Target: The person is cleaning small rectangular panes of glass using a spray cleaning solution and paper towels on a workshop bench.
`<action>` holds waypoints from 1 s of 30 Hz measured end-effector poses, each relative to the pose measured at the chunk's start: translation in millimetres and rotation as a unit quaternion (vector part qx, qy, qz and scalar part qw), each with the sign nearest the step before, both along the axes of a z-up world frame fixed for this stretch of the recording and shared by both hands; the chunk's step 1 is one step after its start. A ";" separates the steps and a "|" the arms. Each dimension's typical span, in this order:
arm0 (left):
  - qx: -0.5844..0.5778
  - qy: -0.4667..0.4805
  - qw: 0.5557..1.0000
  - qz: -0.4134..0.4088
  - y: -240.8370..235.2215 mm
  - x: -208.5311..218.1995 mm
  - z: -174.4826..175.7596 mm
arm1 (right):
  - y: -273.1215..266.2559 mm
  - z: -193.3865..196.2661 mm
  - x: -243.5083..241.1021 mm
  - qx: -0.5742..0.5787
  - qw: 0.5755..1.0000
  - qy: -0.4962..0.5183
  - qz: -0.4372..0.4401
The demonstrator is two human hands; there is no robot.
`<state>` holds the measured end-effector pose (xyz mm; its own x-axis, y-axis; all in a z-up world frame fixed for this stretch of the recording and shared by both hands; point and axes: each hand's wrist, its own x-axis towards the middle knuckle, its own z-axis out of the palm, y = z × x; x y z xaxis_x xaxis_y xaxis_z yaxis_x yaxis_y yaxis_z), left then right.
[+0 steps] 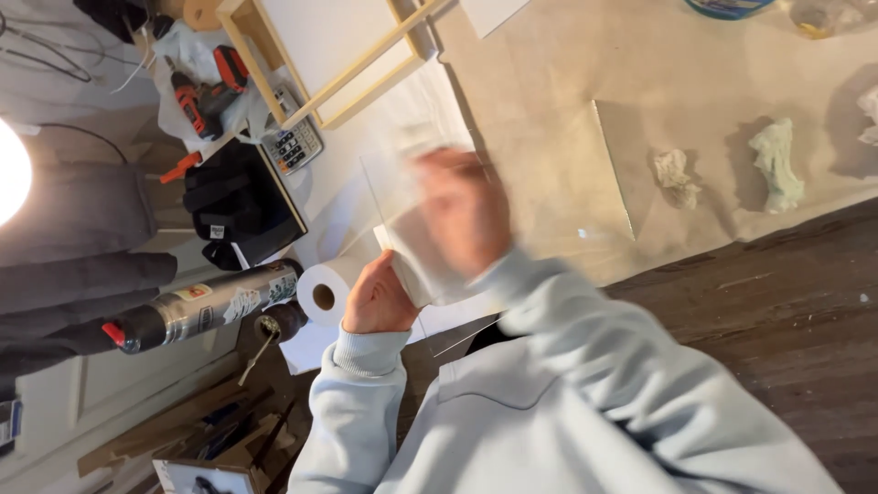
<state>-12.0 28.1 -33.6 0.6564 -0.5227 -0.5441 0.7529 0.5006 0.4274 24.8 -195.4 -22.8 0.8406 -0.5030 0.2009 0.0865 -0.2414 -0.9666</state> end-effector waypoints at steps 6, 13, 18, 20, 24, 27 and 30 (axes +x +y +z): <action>-0.027 0.022 0.999 0.033 -20.9 4.7 23.2 | 35.0 89.3 -32.0 0.034 0.974 -0.069 0.214; 0.022 0.031 0.999 0.027 -5.0 2.3 21.1 | -182.1 -207.6 -89.3 0.142 0.986 0.088 -0.019; 0.035 0.021 0.999 -0.001 -26.1 7.8 41.3 | -203.4 -229.8 -110.1 -0.017 0.989 0.106 -0.104; 0.026 0.012 1.000 0.000 -22.0 8.5 39.3 | -196.1 -209.1 -103.8 -0.060 0.988 0.126 -0.070; 0.006 0.023 1.000 0.010 -21.4 9.8 35.6 | -188.7 -153.0 -97.8 -0.033 0.984 0.173 -0.040; 0.000 0.013 1.000 0.003 -21.2 10.7 35.0 | -181.4 -148.3 -98.3 -0.026 0.976 0.214 -0.029; -0.011 0.019 1.000 0.001 -17.9 9.8 29.7 | -177.2 -167.2 -94.4 -0.112 0.970 0.205 -0.061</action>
